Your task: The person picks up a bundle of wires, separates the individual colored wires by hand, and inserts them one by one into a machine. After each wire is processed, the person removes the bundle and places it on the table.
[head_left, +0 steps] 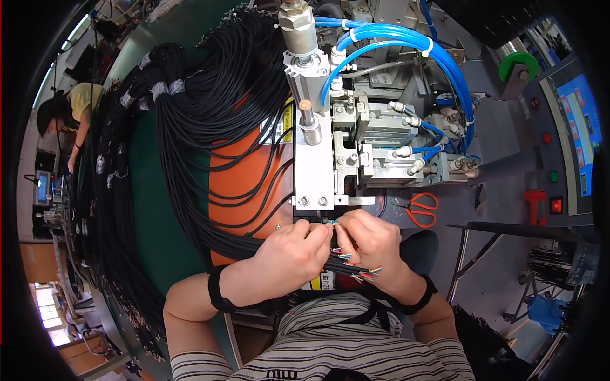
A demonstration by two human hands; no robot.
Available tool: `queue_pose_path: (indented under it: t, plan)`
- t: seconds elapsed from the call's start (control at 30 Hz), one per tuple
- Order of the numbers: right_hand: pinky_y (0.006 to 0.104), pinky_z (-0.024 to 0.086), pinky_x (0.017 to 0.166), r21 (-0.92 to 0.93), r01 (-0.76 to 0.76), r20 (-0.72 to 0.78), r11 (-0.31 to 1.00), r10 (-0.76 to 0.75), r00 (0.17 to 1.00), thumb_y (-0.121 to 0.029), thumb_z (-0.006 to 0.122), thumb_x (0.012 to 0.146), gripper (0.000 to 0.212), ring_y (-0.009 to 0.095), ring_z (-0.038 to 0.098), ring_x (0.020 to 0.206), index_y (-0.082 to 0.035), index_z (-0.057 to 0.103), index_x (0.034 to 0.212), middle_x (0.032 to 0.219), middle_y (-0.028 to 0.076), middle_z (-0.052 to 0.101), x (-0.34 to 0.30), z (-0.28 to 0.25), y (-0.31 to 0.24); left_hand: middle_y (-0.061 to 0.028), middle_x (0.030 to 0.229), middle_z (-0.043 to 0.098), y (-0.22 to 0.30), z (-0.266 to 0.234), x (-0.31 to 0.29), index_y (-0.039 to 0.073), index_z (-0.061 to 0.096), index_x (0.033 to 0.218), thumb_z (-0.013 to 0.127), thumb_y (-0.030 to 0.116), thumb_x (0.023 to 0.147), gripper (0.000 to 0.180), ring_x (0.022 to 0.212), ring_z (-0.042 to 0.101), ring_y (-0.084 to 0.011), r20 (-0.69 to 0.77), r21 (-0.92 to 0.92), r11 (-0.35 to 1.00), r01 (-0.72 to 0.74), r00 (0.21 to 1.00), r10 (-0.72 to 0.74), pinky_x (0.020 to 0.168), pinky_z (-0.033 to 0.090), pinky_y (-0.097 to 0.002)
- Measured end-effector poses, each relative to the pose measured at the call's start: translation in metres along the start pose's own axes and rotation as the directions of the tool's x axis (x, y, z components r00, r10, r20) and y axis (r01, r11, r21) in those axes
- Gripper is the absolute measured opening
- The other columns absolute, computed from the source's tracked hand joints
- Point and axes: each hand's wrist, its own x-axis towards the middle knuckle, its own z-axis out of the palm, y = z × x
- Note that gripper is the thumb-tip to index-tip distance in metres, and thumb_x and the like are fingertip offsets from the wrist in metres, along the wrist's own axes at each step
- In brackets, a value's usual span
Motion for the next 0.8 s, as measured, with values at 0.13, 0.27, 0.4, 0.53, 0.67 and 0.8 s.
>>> queue_pose_path:
  t: [0.13, 0.27, 0.4, 0.53, 0.67, 0.8]
  plan:
    - [0.0322, 0.049, 0.049, -0.040, 0.019, 0.017, 0.999, -0.018, 1.000, -0.004, 0.069, 0.081, 0.006, 0.023, 0.062, 0.056, -0.003, 0.066, 0.085, 0.080, 0.008, 0.064, 0.000, -0.001, -0.002, -0.0045, 0.083, 0.052, 0.000, 0.001, 0.001, -0.006, 0.064, 0.112, 0.060, 0.012, 0.074, 0.043, 0.072, 0.052, -0.0170, 0.000, -0.006, 1.000, -0.008, 1.000, 0.008, 0.059, 0.047, -0.0270]
    - [0.0310, 0.048, 0.048, 0.051, -0.034, 0.004, 0.998, 0.034, 0.999, -0.002, 0.071, 0.081, 0.008, 0.023, 0.062, 0.055, -0.001, 0.065, 0.087, 0.078, 0.010, 0.063, 0.002, -0.002, 0.001, -0.0053, 0.085, 0.053, -0.001, -0.003, 0.001, -0.004, 0.065, 0.111, 0.061, 0.011, 0.074, 0.041, 0.075, 0.054, -0.0188, 0.019, -0.048, 0.999, 0.025, 1.000, -0.024, 0.061, 0.048, -0.0296]
    - [0.0354, 0.048, 0.048, 0.142, -0.161, 0.163, 0.977, 0.138, 0.977, -0.007, 0.070, 0.083, 0.011, 0.027, 0.062, 0.055, -0.002, 0.064, 0.091, 0.077, 0.010, 0.062, -0.001, -0.005, 0.003, -0.0084, 0.092, 0.056, -0.007, -0.002, -0.014, -0.003, 0.064, 0.110, 0.062, 0.009, 0.073, 0.039, 0.079, 0.056, -0.0225, -0.021, -0.136, 0.984, 0.114, 0.993, -0.118, 0.066, 0.048, -0.0328]
    - [0.0325, 0.047, 0.048, 0.175, -0.231, 0.136, 0.957, 0.209, 0.968, -0.005, 0.071, 0.081, 0.018, 0.023, 0.060, 0.054, -0.001, 0.063, 0.097, 0.074, 0.009, 0.061, -0.004, 0.000, 0.000, -0.0125, 0.102, 0.058, -0.012, 0.003, -0.034, -0.004, 0.063, 0.110, 0.062, 0.008, 0.074, 0.038, 0.086, 0.057, -0.0256, -0.146, -0.140, 0.975, 0.172, 0.970, -0.193, 0.071, 0.048, -0.0351]
    - [0.0277, 0.045, 0.048, -0.052, -0.033, 0.042, 0.998, 0.035, 0.999, 0.000, 0.070, 0.080, 0.023, 0.018, 0.059, 0.053, -0.001, 0.063, 0.102, 0.074, 0.008, 0.061, -0.006, 0.001, 0.004, -0.0132, 0.102, 0.058, -0.014, 0.006, -0.032, -0.004, 0.063, 0.112, 0.062, 0.008, 0.074, 0.039, 0.087, 0.057, -0.0265, -0.192, -0.025, 0.974, 0.225, 0.955, -0.226, 0.072, 0.046, -0.0368]
    - [0.0295, 0.049, 0.052, -0.011, -0.013, 0.115, 1.000, 0.014, 0.993, 0.004, 0.066, 0.081, 0.025, 0.022, 0.063, 0.060, -0.001, 0.063, 0.106, 0.082, 0.010, 0.063, -0.013, -0.001, 0.009, -0.0115, 0.094, 0.057, -0.020, 0.013, -0.036, -0.003, 0.062, 0.114, 0.062, 0.007, 0.074, 0.041, 0.081, 0.058, -0.0256, -0.187, -0.039, 0.963, 0.266, 0.945, -0.268, 0.070, 0.046, -0.0361]
